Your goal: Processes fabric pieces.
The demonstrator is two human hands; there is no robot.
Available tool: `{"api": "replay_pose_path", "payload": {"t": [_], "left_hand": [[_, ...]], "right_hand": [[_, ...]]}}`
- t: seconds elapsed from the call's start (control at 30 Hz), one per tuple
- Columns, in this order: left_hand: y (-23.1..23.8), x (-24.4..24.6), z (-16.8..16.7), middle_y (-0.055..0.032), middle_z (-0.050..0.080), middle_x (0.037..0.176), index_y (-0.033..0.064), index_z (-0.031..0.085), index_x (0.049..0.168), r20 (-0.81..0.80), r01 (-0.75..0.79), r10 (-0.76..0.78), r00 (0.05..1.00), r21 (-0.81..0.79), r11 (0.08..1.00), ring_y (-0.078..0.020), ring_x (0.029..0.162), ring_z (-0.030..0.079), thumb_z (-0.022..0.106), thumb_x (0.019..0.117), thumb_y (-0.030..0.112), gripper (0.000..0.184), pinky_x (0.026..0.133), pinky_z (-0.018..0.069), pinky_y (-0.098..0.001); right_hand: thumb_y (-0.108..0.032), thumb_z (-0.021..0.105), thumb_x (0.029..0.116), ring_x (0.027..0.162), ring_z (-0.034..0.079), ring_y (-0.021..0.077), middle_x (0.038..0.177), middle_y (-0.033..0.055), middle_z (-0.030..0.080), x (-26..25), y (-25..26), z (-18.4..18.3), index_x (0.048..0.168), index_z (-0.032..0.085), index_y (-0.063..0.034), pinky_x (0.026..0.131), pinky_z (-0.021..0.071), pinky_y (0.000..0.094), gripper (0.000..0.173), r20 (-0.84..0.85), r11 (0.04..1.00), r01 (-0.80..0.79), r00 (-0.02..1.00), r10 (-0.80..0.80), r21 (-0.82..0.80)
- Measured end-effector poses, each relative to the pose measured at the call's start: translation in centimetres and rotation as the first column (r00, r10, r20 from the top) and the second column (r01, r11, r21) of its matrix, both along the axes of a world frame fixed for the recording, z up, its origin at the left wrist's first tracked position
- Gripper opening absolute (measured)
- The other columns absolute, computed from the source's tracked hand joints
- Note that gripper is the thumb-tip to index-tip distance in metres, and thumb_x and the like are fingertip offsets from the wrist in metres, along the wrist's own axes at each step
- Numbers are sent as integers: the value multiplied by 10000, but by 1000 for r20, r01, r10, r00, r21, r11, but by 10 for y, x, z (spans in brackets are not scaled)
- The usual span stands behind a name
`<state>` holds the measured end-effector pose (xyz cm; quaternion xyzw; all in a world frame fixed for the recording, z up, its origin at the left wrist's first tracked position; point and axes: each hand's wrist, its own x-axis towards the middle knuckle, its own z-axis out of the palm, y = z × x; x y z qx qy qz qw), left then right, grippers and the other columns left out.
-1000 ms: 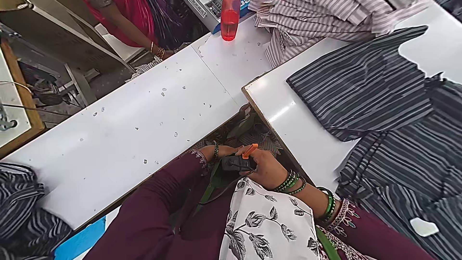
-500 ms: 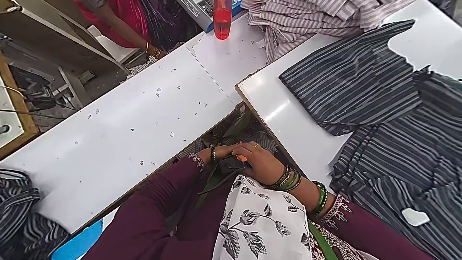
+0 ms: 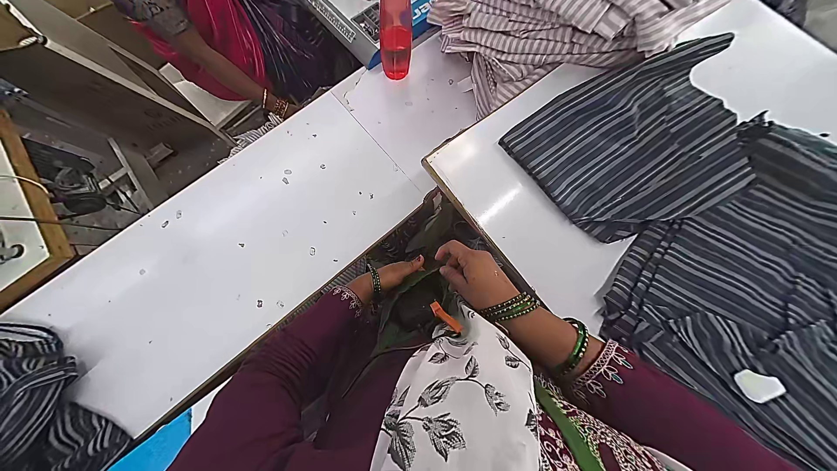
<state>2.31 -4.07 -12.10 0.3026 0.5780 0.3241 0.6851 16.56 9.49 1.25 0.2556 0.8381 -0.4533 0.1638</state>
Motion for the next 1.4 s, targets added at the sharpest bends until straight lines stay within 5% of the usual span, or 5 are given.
{"api": "replay_pose_path", "payload": {"t": [0.63,0.7,0.8,1.0,1.4], "left_hand": [[-30,5,-90,8,688,1061,-28,576,1266,342,-405,372,863,27,914,30,966,633,179,1132,280,520,910,501,-183],[-10,15,-39,34,650,914,42,611,1154,157,-516,569,807,-282,809,31,844,605,169,1143,252,489,860,489,-166],[-25,-1,-76,-30,664,1115,-45,539,1309,291,-380,357,888,25,925,24,985,613,166,1141,279,521,903,487,-176],[-23,3,-30,31,678,1015,-14,570,1222,275,-470,456,847,-15,882,38,944,628,143,1135,216,493,884,500,-167],[-17,10,-31,-79,658,1195,-109,495,1334,152,-606,596,788,25,795,9,1087,595,205,1124,73,402,977,453,-157]], "right_hand": [[-18,558,950,854,706,346,1263,246,647,20,-6,-10,1178,767,-141,700,591,454,333,-517,907,-323,746,420,272],[63,567,927,916,695,434,1342,262,613,18,-8,-7,1230,762,-203,689,567,546,447,-391,804,-483,705,592,347],[67,560,948,1124,619,503,1468,248,522,14,-8,-1,1160,762,-110,808,533,608,342,-82,664,-663,683,725,347],[73,606,873,894,701,448,1269,250,659,24,-5,-14,877,722,1,654,564,542,137,-340,769,-399,726,598,500],[81,512,942,997,714,400,1183,231,692,28,-8,-11,1149,742,-34,803,594,503,330,-423,917,-228,833,358,327]]}}
